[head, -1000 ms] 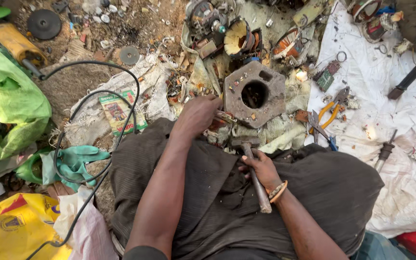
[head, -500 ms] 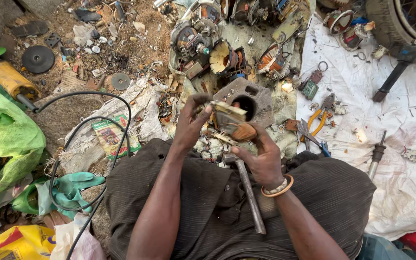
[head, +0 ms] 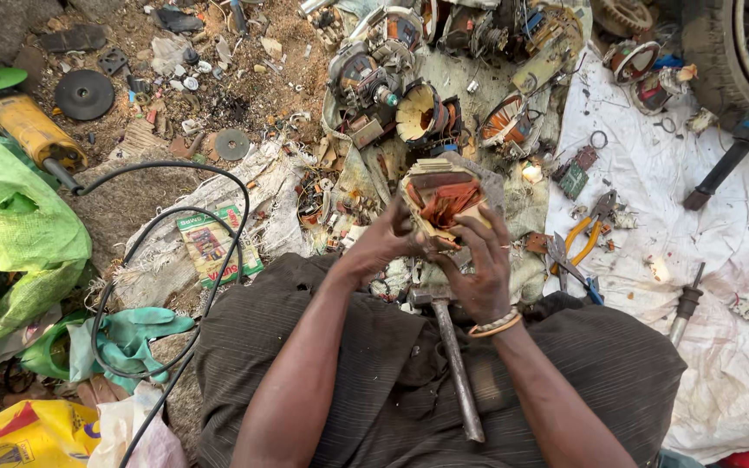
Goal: The person sits on the ground and uses pliers and a hammer to dismantle a motor component, removing copper windings and separating parts. The person repeatedly strikes the component on a metal block and pulls out wire coils.
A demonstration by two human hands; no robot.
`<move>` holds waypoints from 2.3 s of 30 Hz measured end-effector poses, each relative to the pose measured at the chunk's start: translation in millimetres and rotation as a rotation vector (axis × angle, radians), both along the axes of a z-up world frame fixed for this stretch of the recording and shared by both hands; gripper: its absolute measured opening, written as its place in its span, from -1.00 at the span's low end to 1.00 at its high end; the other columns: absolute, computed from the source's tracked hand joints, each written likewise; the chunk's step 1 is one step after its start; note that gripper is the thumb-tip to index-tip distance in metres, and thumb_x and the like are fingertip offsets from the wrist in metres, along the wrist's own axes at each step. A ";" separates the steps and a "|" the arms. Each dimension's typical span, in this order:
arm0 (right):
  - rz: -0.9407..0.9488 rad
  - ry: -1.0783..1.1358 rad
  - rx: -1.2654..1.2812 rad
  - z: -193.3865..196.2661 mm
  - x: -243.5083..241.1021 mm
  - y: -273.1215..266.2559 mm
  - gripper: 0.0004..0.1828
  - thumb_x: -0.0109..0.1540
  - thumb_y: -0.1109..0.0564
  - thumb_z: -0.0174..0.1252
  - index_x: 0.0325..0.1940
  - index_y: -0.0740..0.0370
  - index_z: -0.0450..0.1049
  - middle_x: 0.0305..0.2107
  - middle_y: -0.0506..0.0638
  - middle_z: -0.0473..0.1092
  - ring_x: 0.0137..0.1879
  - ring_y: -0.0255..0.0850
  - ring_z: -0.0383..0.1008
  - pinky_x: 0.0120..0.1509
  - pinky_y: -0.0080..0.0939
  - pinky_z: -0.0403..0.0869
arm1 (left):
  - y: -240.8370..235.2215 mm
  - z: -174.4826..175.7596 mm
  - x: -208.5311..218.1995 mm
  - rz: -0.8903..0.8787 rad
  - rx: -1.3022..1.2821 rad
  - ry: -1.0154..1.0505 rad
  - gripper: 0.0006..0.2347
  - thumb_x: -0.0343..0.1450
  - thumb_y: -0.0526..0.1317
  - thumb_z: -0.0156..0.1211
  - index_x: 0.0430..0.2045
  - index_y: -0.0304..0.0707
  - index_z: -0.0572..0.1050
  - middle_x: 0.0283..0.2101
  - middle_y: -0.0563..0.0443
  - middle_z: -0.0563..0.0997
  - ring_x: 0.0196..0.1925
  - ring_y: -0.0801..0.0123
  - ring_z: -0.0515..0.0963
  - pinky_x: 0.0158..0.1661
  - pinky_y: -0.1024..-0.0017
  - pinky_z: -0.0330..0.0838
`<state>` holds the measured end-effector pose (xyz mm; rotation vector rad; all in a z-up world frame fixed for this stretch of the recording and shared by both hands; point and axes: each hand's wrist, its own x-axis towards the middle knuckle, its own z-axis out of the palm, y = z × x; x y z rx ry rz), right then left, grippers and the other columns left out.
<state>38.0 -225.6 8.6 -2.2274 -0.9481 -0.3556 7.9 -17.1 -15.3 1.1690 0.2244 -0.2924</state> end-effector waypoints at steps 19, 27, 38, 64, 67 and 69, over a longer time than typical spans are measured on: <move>-0.162 0.891 -0.960 17.4 -107.5 -45.3 0.02 0.12 -0.11 0.36 0.53 0.19 0.01 0.00 0.26 0.37 -0.01 0.13 0.52 0.12 0.08 0.55 | -27.0 0.9 -1.3 -0.096 1.140 -0.255 -0.16 0.18 -0.27 0.51 0.41 0.16 0.19 0.44 -0.23 0.16 0.36 -0.12 0.37 0.26 0.09 0.41; -0.340 1.630 -0.084 -53.1 -73.0 -67.1 -0.02 0.12 -0.02 0.41 0.42 0.40 0.01 -0.17 0.18 0.42 -0.35 -0.14 0.55 -0.24 -0.11 0.56 | -14.7 -9.1 -4.4 -0.008 1.163 -0.175 -0.11 0.08 -0.31 0.55 0.31 -0.35 0.10 0.29 -0.35 0.25 0.32 -0.23 0.33 0.27 0.05 0.32; -0.348 1.055 0.300 74.6 -129.4 -64.3 -0.22 0.21 0.11 0.17 0.49 0.25 0.12 -0.59 0.01 0.35 -0.69 -0.30 0.36 -0.73 -0.28 0.42 | -24.8 -29.6 -12.6 0.028 1.078 -0.277 -0.08 0.20 -0.21 0.51 0.40 -0.40 -0.03 0.37 -0.38 0.26 0.38 -0.10 0.33 0.33 0.14 0.25; -0.223 0.420 0.145 138.7 -94.6 -55.3 -0.35 0.42 -0.12 -0.03 0.51 0.26 0.15 -0.55 -0.09 0.43 -0.59 -0.42 0.41 -0.56 -0.38 0.44 | -22.7 -28.4 -9.9 0.037 1.077 -0.326 -0.14 0.19 -0.34 0.50 0.38 -0.43 0.06 0.29 -0.39 0.36 0.32 -0.16 0.37 0.32 0.13 0.28; -0.268 0.536 0.131 105.0 -86.4 -40.5 -0.29 0.36 -0.16 -0.06 0.54 0.21 0.15 -0.60 -0.06 0.39 -0.66 -0.39 0.36 -0.66 -0.36 0.45 | -20.9 -25.5 -5.4 0.040 1.139 -0.328 -0.12 0.14 -0.40 0.49 0.37 -0.40 0.06 0.30 -0.40 0.35 0.32 -0.15 0.35 0.29 0.11 0.26; -0.361 0.942 -0.089 80.7 -81.6 -31.9 -0.23 0.32 -0.15 -0.01 0.56 0.13 0.01 -0.56 -0.06 0.48 -0.63 -0.33 0.37 -0.63 -0.28 0.43 | -22.0 -24.2 -13.8 0.065 1.176 -0.355 -0.13 0.16 -0.44 0.45 0.41 -0.38 0.06 0.32 -0.39 0.35 0.33 -0.14 0.37 0.29 0.12 0.29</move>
